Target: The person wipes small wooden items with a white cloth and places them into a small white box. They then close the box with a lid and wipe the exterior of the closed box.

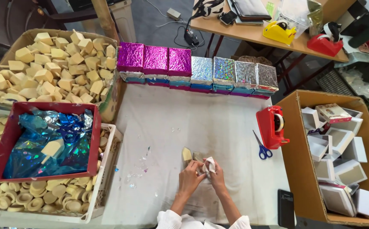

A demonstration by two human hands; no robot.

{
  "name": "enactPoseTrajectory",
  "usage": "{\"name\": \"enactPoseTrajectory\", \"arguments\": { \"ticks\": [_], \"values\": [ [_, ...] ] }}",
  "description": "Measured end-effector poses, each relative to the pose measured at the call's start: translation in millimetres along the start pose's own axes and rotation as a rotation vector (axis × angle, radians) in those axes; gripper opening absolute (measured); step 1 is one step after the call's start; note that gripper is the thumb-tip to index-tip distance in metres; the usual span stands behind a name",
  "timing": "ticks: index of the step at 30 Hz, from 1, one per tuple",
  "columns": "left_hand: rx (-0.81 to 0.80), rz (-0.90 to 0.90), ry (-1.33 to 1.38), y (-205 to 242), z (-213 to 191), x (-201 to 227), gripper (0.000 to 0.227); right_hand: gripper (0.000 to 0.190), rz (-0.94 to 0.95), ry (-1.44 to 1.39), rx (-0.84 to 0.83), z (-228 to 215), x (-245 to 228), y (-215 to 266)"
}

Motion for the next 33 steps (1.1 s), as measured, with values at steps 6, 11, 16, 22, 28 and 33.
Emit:
{"name": "enactPoseTrajectory", "arguments": {
  "ticks": [6,11,16,22,28,33],
  "values": [
    [-0.058,-0.062,-0.01,-4.2,-15.4,8.9,0.038,0.043,0.133,-0.109,0.074,-7.9,5.8,-4.9],
    [0.074,-0.048,-0.032,-2.4,-18.7,-5.0,0.038,0.038,-0.225,0.201,0.015,-47.2,119.6,-22.8],
    [0.038,-0.074,0.008,1.6,2.9,-11.0,0.036,0.029,-0.131,0.054,-0.079,-17.9,58.1,-12.2],
    [-0.048,-0.001,-0.041,5.0,-6.7,3.9,0.038,0.03,0.138,-0.138,0.001,-17.7,28.7,1.4],
    [-0.005,-0.082,-0.079,3.0,-10.7,3.3,0.039,0.038,0.117,-0.003,0.075,-20.3,-7.6,11.0],
    [0.001,0.057,-0.091,7.7,2.7,3.5,0.036,0.028,-0.122,0.004,-0.266,-1.7,-15.1,9.9]
  ]
}}
Point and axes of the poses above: each hand's wrist, its own y-axis away from the middle knuckle, its own z-axis out of the palm, x = y × z, the point moved 5 cm from there along -y, towards the middle knuckle, and after that the axes turned 8 degrees about -y, right-handed, at the moved point
